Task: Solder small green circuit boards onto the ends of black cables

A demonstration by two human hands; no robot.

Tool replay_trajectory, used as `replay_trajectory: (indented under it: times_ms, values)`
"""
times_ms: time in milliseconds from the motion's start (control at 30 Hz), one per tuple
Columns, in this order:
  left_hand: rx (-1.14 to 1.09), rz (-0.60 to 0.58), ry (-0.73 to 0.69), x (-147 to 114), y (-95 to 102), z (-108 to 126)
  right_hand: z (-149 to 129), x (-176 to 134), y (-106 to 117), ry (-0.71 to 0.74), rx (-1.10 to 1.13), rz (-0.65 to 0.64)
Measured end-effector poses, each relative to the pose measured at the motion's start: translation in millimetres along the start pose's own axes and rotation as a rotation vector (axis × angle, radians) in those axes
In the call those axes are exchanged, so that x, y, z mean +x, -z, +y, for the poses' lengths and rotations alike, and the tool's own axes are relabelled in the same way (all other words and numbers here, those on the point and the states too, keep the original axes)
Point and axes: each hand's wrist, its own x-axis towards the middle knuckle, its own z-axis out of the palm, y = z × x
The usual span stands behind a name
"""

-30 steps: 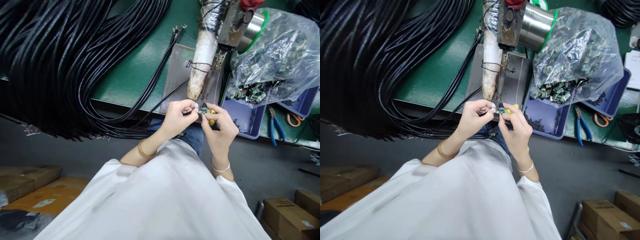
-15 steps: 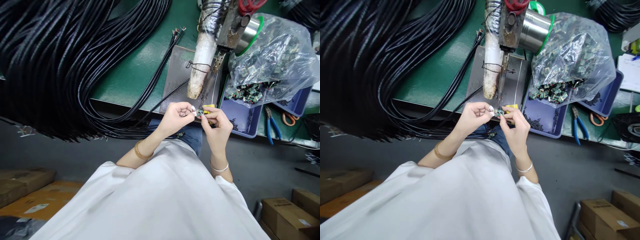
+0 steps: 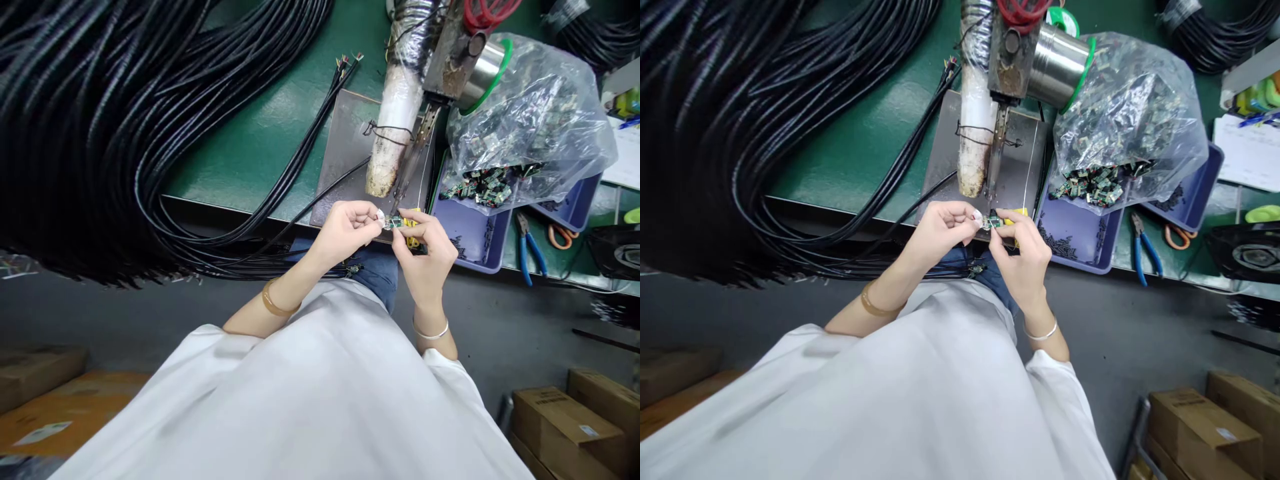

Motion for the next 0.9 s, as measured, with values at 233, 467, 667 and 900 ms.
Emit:
replay_trajectory:
  times_ms: [233, 467, 667, 900]
  values:
    - [0.011, -0.043, 0.0, 2.8, 3.0, 2.5, 1.6, 3.9, 1.5, -0.02, 0.034, -0.011]
    - [0.014, -0.025, -0.013, 5.0, -1.2, 3.7, 2.4, 5.3, 1.7, 0.008, 0.008, -0.002]
    - [-0.032, 0.0, -0.013, 3.1, -6.0, 8.5, -0.8, 5.8, 4.8, 0.007, -0.01, -0.019]
    - [-0.022, -0.004, -0.006, 1.3, -6.0, 11.9, -4.0, 4.9, 6.2, 0.036, -0.038, -0.01]
